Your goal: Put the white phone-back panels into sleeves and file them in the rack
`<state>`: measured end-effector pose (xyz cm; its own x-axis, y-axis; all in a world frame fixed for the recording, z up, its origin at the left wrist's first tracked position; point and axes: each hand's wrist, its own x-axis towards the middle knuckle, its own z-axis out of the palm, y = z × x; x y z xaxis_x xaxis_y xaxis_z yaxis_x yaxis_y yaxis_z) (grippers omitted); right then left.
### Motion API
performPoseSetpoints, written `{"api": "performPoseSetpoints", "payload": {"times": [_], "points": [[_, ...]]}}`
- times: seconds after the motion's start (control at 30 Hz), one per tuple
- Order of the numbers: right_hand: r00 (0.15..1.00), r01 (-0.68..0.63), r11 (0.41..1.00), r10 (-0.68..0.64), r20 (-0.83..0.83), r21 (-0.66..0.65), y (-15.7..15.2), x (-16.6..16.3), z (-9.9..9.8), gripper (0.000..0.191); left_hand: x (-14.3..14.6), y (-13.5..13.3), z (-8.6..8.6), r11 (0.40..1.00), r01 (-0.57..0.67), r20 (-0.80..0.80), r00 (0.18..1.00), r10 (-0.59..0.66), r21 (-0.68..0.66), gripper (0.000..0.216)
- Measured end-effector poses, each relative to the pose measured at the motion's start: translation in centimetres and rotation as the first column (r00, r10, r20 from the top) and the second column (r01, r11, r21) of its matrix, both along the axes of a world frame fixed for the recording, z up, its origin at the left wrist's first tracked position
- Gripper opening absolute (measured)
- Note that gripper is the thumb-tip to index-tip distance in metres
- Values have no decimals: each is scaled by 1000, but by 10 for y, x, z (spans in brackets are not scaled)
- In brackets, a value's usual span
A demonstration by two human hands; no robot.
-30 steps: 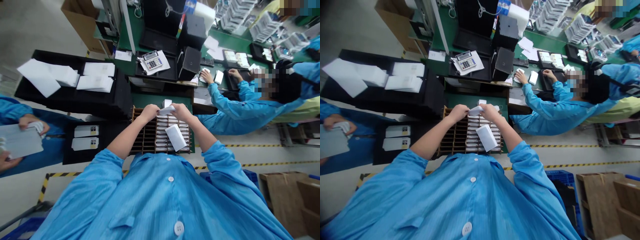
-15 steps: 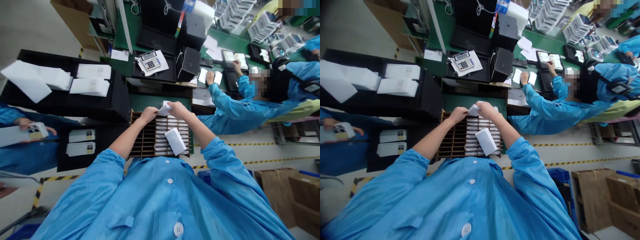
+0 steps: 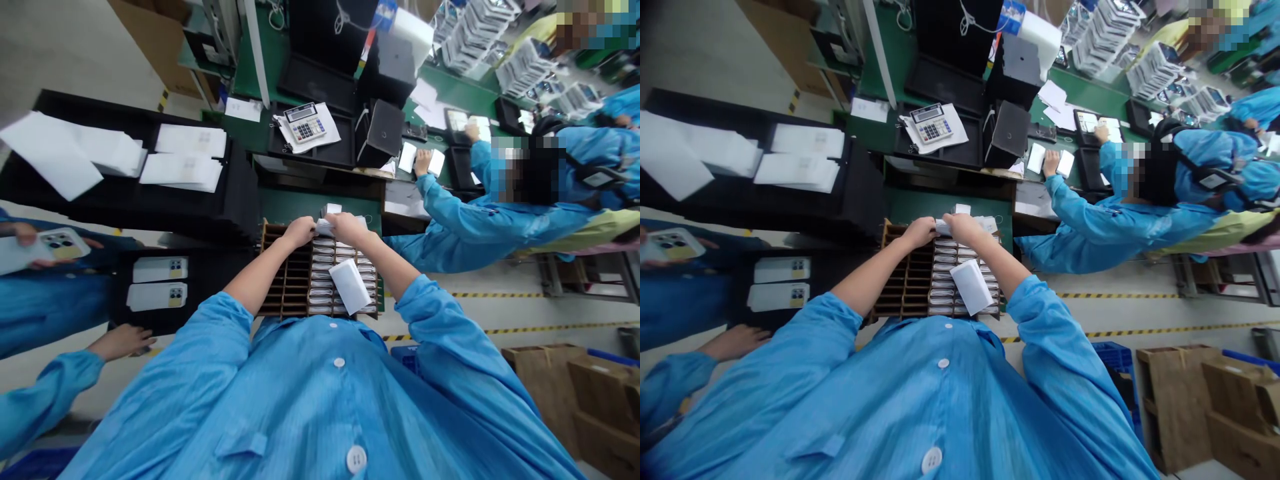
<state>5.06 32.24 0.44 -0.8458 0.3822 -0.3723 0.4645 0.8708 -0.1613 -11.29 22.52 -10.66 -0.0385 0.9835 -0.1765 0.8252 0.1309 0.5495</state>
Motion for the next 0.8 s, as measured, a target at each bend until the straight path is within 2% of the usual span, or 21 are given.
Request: {"api": "performPoseSetpoints", "payload": {"times": [0.17, 0.37, 0.43, 0.5, 0.67, 0.8], "points": [[999, -2, 999, 0, -43, -40, 2, 10, -7, 23, 0, -8, 4, 994, 30, 63, 997, -37, 105, 25], [1000, -9, 999, 8, -27, -48, -4, 0, -18, 25, 2, -6, 1, 998, -57, -23, 998, 57, -1, 22], [1000, 1, 999, -2, -10, -37, -4, -3, -20, 26, 1, -3, 4, 999, -54, -29, 998, 53, -11, 18], [1000, -1, 999, 1, 4, -33, -4, -3, -19, 26, -1, -3, 11, 999, -22, -4, 1000, 22, 26, 15], [997, -42, 999, 42, 58, 6, -1, 5, -6, 23, 1, -15, 27, 968, 8, 132, 990, -42, 252, 21], [995, -54, 996, 47, 93, 77, -3, 4, -6, 24, 8, -19, 22, 971, -19, 63, 998, 5, 237, 25]]}}
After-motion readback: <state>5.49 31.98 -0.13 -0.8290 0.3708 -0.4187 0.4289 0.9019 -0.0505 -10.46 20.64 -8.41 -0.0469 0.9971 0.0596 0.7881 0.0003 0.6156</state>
